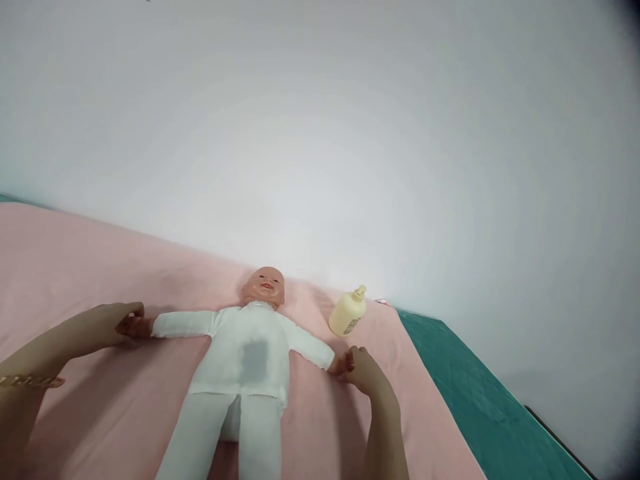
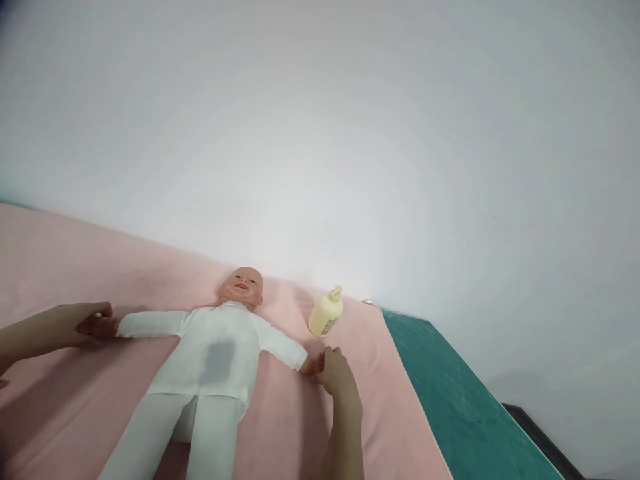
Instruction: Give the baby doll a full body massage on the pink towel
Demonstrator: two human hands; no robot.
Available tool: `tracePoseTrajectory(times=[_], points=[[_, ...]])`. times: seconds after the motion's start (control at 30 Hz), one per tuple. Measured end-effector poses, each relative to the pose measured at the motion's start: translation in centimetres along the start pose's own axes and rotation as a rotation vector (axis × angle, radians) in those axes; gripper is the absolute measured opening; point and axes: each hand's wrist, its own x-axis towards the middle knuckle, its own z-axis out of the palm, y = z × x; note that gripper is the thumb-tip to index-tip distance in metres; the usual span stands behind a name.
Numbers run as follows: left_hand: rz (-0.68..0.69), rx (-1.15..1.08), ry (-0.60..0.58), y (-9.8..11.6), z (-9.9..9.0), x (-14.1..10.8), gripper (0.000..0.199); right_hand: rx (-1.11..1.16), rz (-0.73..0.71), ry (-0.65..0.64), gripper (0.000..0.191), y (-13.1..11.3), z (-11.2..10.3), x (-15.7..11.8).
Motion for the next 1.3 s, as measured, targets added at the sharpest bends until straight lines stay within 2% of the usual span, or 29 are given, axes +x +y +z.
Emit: tracePoseTrajectory(times=[0.1,0.23,0.3,0.43,0.57,0.67,0.77,0.87,0.97,1.17,1.3], points=[[-0.011,0.018,-0.029,0.5,-1.0,0.2,0.023,0.072,-0.031,0.004,0.026,0.2,-0.6,-0.4],[-0.082,-0.089,-0.015,1.6,-2.6,0.7,0.054,0.191,-0.088,0.065,0.025,-0.1,-1.6,-1.1],[-0.072,-0.159,0.05,2.7,-2.9,0.4,0.061,0.252,-0.124,0.093,0.026,-0.4,-2.1,-1.5],[-0.028,-0.242,0.263,5.4,-3.0,-1.1,0.065,0.389,-0.175,0.155,0.028,-1.5,-2.6,-2.1],[-0.019,-0.29,0.282,7.2,-2.9,-1.6,0.067,0.509,-0.236,0.195,0.038,-3.0,-2.6,-2.6],[0.001,-0.397,0.292,8.2,-2.2,-1.4,0.063,0.604,-0.3,0.187,0.044,-4.0,-1.9,-2.5],[0.034,-0.611,0.282,9.6,-1.1,-1.4,0.064,0.705,-0.356,0.223,0.048,-4.8,-0.9,-2.1],[0.064,-0.81,0.249,11.0,-0.1,-1.7,0.064,0.816,-0.396,0.283,0.049,-5.5,0.3,-1.7],[0.082,-0.912,0.241,12.0,0.6,-1.8,0.061,0.991,-0.468,0.276,0.046,-6.1,1.7,-1.0],[0.059,-1.113,0.191,13.6,1.4,-0.4,0.059,1.3,-0.542,0.272,0.049,-6.6,4.0,2.5],[-0.033,-1.22,0.119,15.1,2.0,1.4,0.067,1.458,-0.495,0.286,0.052,-8.1,4.5,5.4]])
